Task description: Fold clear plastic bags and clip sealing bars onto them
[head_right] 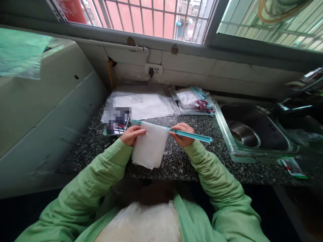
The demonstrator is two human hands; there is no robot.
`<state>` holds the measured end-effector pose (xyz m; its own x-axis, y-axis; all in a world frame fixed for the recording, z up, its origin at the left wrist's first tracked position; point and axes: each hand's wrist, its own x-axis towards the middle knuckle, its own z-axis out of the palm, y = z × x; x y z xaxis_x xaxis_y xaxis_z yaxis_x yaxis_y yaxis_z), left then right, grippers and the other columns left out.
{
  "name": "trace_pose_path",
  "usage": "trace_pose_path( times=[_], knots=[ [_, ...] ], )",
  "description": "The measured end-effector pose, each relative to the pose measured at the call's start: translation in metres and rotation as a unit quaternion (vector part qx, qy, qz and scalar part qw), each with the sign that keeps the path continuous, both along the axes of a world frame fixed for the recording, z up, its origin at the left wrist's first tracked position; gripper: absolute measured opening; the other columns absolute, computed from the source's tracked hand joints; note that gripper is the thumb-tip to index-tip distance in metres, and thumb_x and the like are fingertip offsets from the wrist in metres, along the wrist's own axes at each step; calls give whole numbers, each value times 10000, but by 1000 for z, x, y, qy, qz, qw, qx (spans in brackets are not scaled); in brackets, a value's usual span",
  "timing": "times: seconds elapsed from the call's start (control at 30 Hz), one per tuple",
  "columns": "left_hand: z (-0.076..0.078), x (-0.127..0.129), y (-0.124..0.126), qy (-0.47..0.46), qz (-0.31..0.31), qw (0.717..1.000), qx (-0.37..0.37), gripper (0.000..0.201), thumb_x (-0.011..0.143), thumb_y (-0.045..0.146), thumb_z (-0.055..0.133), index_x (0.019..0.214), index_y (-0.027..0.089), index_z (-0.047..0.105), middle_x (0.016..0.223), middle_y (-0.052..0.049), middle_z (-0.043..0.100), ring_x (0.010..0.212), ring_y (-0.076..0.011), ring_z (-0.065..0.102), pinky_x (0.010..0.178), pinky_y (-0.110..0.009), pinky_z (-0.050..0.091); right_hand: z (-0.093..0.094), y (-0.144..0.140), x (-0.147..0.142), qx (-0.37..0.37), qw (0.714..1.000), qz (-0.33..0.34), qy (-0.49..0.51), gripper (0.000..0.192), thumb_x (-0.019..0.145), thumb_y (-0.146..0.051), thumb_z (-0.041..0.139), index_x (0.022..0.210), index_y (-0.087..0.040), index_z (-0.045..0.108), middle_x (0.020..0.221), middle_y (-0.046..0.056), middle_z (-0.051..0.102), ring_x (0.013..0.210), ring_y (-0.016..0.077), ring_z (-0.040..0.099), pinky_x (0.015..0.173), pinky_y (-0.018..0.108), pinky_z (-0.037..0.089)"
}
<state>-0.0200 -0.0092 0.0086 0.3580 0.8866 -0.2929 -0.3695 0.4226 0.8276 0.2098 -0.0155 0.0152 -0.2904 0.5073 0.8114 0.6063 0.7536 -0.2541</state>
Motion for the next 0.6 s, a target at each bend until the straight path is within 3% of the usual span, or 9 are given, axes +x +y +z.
trace_pose_path(
  times=[0.2,0.6],
  knots=[
    [-5,2,7,35,71,996,39,349,384,322,788,638,120,658,590,-31,660,552,-146,587,575,-260,477,-2,-2,-5,0,1000,-5,-7,72,703,-266,618,731,-202,598,657,23,641,619,140,597,574,266,520],
    [-14,2,9,46,106,991,67,334,404,335,779,642,136,656,600,-30,660,644,-191,612,630,-302,482,1,-4,-6,-24,1000,15,-13,83,718,-274,603,729,-192,602,668,31,633,617,134,587,572,262,515]
  ],
)
